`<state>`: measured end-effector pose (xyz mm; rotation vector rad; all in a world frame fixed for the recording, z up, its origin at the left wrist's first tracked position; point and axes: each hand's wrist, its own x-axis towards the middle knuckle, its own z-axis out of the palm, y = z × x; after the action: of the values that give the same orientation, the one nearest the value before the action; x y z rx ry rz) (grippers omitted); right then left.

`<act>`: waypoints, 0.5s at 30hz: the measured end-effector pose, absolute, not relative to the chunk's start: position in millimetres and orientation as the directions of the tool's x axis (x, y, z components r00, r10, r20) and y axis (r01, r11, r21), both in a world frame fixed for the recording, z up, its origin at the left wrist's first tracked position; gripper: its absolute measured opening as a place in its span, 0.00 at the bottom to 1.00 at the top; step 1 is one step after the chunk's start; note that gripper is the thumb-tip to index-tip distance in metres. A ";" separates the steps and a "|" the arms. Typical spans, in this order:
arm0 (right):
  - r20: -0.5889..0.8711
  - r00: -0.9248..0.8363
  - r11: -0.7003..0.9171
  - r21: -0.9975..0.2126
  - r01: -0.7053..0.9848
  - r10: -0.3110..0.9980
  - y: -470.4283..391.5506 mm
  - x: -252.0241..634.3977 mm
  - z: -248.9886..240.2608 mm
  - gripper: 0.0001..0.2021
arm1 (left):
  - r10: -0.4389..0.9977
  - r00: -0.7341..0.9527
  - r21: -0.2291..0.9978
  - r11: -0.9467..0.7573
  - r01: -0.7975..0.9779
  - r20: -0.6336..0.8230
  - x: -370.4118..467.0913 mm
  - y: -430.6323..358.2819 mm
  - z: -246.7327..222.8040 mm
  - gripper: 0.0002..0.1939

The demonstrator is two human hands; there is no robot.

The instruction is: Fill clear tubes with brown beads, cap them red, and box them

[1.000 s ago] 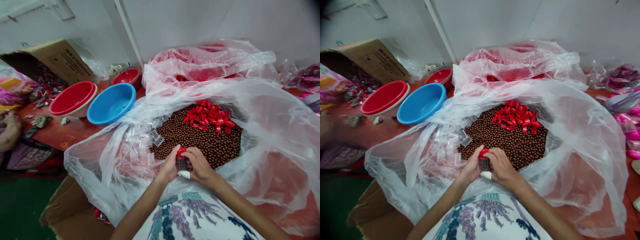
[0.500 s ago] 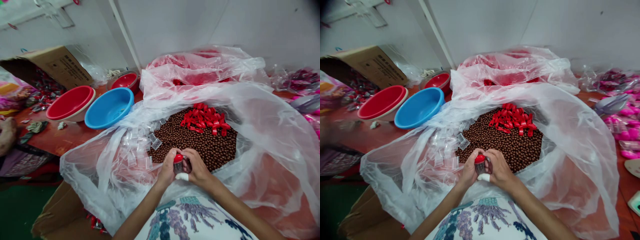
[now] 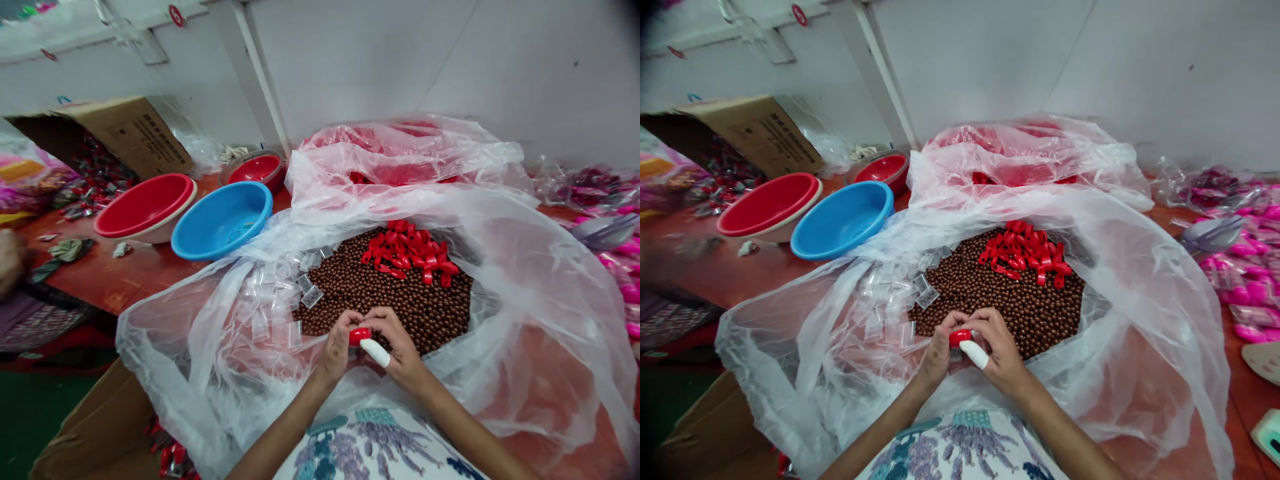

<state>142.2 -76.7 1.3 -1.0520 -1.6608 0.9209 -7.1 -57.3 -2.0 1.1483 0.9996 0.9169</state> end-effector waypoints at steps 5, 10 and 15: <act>0.366 -0.117 0.380 -0.914 0.141 0.923 -74.3 141.8 8.3 0.10 | 0.885 0.367 0.952 0.307 0.006 -0.288 -6.0 -59.8 0.7 0.37; 0.149 -0.095 0.171 -0.943 0.286 0.984 -49.3 159.0 21.6 0.06 | 0.864 0.286 0.894 0.445 -0.046 -0.415 -4.9 -58.5 4.9 0.35; -0.190 -0.293 0.110 -0.636 0.764 0.937 2.2 178.2 40.7 0.09 | 0.830 0.273 0.859 0.511 -0.021 -0.487 -12.2 -51.0 -13.7 0.37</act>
<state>178.2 2.2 40.7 -1.6837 -2.1289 0.9572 -12.2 -51.0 -13.7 0.8670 1.1599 0.6811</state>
